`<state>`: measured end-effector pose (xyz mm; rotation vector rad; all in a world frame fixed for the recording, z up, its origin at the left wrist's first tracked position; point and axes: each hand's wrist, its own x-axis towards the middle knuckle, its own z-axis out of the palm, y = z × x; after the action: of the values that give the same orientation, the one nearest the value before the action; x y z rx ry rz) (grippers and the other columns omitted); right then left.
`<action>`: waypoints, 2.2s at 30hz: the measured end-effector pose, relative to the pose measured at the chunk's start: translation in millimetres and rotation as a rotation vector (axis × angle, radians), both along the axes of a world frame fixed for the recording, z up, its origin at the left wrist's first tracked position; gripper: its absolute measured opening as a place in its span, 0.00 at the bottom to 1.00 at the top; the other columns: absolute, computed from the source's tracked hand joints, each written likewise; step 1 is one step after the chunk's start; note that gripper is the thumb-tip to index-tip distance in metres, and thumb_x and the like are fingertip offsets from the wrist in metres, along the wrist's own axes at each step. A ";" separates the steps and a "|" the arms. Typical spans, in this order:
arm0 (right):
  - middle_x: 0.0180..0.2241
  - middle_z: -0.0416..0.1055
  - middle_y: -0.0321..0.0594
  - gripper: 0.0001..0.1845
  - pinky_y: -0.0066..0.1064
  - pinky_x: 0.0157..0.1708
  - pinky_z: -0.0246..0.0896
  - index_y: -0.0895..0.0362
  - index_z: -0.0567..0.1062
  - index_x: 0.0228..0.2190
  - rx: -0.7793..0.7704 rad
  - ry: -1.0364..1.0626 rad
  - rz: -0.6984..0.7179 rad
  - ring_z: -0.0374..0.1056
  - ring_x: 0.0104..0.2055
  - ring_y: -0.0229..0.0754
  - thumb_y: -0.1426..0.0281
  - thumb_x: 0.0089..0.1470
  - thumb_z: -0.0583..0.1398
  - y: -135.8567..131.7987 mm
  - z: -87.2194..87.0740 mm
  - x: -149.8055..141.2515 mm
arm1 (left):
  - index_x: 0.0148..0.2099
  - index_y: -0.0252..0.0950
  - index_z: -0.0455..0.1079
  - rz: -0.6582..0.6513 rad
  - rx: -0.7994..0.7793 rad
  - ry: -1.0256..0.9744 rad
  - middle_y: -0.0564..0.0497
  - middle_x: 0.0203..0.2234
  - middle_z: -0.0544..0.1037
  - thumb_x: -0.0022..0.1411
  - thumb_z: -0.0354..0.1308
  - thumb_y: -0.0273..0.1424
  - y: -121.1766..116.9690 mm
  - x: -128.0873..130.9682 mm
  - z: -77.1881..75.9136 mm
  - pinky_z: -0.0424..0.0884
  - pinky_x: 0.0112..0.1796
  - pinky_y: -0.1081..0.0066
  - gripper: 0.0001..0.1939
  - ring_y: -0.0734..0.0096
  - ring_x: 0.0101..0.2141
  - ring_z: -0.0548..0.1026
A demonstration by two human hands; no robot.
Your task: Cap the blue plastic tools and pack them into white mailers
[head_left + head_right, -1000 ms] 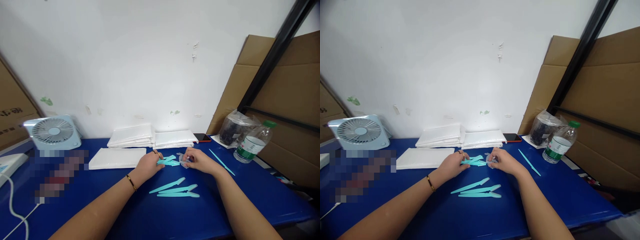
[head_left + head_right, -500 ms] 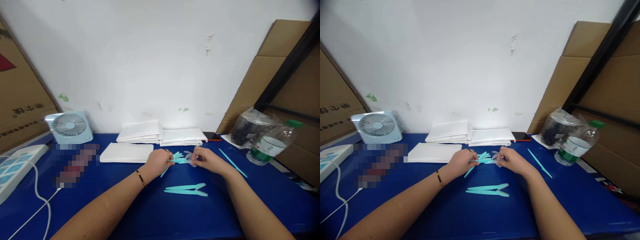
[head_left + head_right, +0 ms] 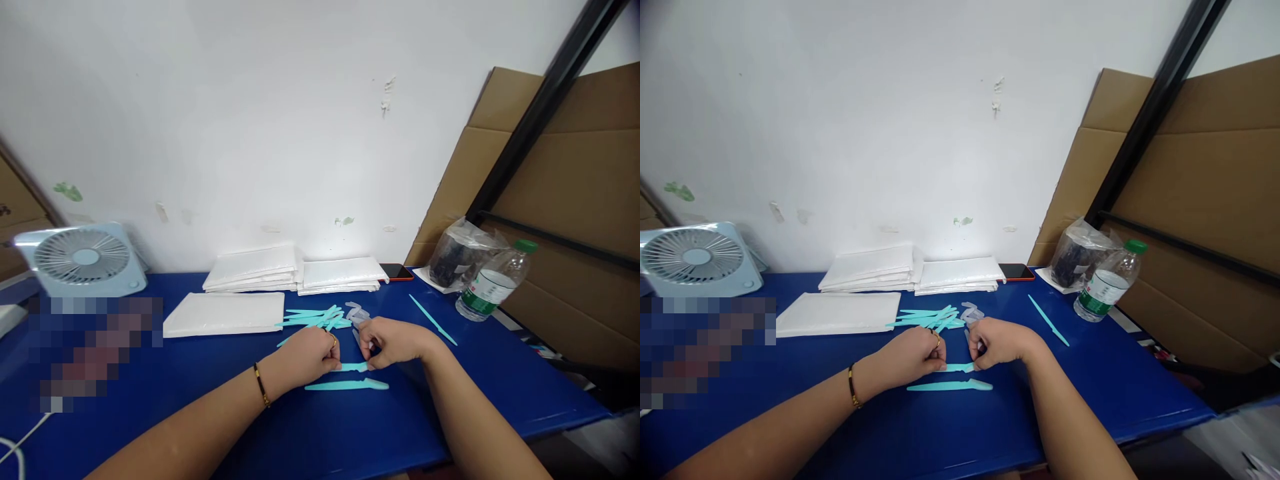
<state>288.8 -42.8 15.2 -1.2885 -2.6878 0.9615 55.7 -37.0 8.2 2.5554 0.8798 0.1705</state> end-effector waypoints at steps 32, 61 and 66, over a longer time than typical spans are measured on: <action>0.21 0.68 0.35 0.18 0.23 0.20 0.55 0.60 0.75 0.28 -0.277 0.199 -0.217 0.60 0.19 0.32 0.56 0.45 0.62 -0.3 6.0 6.6 | 0.30 0.38 0.71 0.143 0.006 0.001 0.54 0.25 0.74 0.56 0.58 0.37 7.9 -5.6 5.9 0.58 0.25 0.75 0.08 0.72 0.28 0.70; 0.30 0.74 0.39 0.08 0.27 0.33 0.59 0.55 0.80 0.27 0.483 0.205 -0.405 0.68 0.32 0.38 0.69 0.49 0.60 47.5 -24.7 7.6 | 0.54 0.35 0.64 0.217 0.322 0.009 0.43 0.51 0.68 0.64 0.46 0.35 33.9 -16.7 -10.3 0.63 0.49 0.64 0.19 0.60 0.51 0.66; 0.29 0.73 0.38 0.07 0.25 0.29 0.58 0.55 0.80 0.29 0.396 0.186 -0.334 0.67 0.29 0.36 0.70 0.47 0.61 40.0 -20.2 14.9 | 0.39 0.37 0.72 0.124 0.296 0.087 0.48 0.39 0.74 0.61 0.49 0.26 27.3 -13.7 -10.4 0.66 0.41 0.68 0.10 0.64 0.42 0.70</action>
<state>303.8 -2.8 -5.0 -1.4097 -2.2677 0.4572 42.0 -9.7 -2.1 2.7974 1.1207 0.2451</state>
